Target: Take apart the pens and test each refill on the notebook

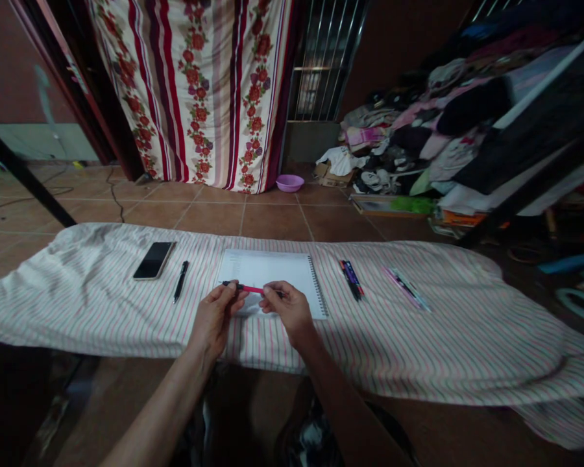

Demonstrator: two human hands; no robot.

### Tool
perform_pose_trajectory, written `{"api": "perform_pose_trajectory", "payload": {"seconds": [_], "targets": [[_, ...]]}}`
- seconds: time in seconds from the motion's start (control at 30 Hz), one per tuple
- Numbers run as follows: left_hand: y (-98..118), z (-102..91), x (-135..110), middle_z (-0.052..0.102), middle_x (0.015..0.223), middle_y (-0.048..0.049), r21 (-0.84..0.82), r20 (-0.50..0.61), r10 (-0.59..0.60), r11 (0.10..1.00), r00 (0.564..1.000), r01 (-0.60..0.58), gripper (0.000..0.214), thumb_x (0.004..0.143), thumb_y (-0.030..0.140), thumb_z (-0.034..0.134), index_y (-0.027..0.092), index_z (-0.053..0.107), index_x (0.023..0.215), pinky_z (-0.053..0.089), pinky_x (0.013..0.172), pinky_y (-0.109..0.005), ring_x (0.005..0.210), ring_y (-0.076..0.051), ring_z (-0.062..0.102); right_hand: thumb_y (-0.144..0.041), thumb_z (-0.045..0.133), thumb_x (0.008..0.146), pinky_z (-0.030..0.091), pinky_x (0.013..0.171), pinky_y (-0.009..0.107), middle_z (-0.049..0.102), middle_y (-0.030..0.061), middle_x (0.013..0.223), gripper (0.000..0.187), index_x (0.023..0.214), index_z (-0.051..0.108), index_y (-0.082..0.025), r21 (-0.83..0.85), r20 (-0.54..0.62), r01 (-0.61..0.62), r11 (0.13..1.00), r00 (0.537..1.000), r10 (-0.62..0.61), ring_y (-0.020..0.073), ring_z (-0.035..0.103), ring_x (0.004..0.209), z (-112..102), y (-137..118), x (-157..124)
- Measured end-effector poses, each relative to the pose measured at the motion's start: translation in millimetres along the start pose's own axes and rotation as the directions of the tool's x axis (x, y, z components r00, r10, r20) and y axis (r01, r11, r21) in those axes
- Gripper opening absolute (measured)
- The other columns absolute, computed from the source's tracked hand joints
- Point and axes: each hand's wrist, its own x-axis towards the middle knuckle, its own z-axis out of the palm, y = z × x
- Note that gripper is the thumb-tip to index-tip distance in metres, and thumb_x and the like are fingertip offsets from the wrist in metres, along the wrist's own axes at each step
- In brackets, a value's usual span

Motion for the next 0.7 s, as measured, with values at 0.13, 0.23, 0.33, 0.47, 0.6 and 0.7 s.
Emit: {"api": "perform_pose_trajectory", "payload": {"seconds": [0.13,0.23,0.33,0.47,0.6,0.7], "targets": [[-11,0.1,6,0.064,0.069,-0.0027,0.018,-0.02,-0.007,1.0,1.0,0.007,0.01,0.077,0.005,0.059,0.009,0.062,0.069,0.052,0.05,-0.013,0.062,-0.011,0.066,-0.047,0.068,0.063,0.045,0.038,0.018,0.06,-0.0017,0.054,0.035,0.071,0.06,-0.014,-0.052,-0.014,-0.014,0.999,1.0,0.013,0.0085,0.056,0.041,-9,8,4],[-16,0.3,10,0.065,0.071,-0.0037,0.032,-0.024,-0.025,0.999,0.999,0.026,0.008,0.077,0.006,0.06,0.009,0.063,0.069,0.052,0.049,-0.013,0.063,-0.011,0.066,-0.046,0.061,0.07,0.041,0.034,0.016,0.059,-0.0021,0.053,0.033,0.075,0.062,-0.014,-0.084,-0.009,-0.039,0.996,0.999,0.038,0.007,0.053,0.038,-13,11,6],[-20,1.1,13,0.064,0.071,-0.0037,0.024,-0.029,-0.029,0.999,0.999,0.03,0.006,0.075,0.007,0.062,0.009,0.062,0.07,0.052,0.048,-0.013,0.063,-0.011,0.066,-0.046,0.055,0.074,0.042,0.035,0.017,0.058,-0.0023,0.052,0.033,0.076,0.062,-0.014,-0.085,-0.013,-0.056,0.995,0.998,0.055,0.0076,0.054,0.039,-15,12,9],[-23,0.2,18,0.064,0.07,-0.0021,0.0,-0.041,0.007,1.0,0.999,-0.007,0.005,0.075,0.008,0.063,0.01,0.062,0.07,0.052,0.049,-0.013,0.065,-0.011,0.066,-0.039,0.061,0.072,0.051,0.048,0.02,0.062,-0.0012,0.061,0.027,0.083,0.059,-0.015,-0.037,0.039,-0.038,0.999,0.998,0.04,0.0099,0.061,0.051,-13,11,8],[-25,-2.2,20,0.063,0.069,-0.0017,0.021,-0.032,0.001,1.0,0.999,0.0,0.004,0.074,0.009,0.064,0.01,0.062,0.071,0.052,0.049,-0.013,0.064,-0.011,0.066,-0.035,0.063,0.07,0.051,0.049,0.021,0.064,-0.0014,0.063,0.026,0.085,0.054,-0.016,-0.019,0.096,-0.074,0.997,0.993,0.075,0.0108,0.062,0.053,-13,12,6],[-25,-2.9,18,0.063,0.069,-0.0018,0.033,-0.028,-0.008,0.999,1.0,0.009,0.004,0.072,0.012,0.067,0.01,0.063,0.071,0.052,0.049,-0.014,0.065,-0.012,0.066,-0.039,0.061,0.072,0.048,0.042,0.019,0.063,-0.0015,0.061,0.026,0.082,0.053,-0.016,-0.048,0.106,-0.081,0.996,0.991,0.085,0.0105,0.061,0.048,-14,16,8]]}}
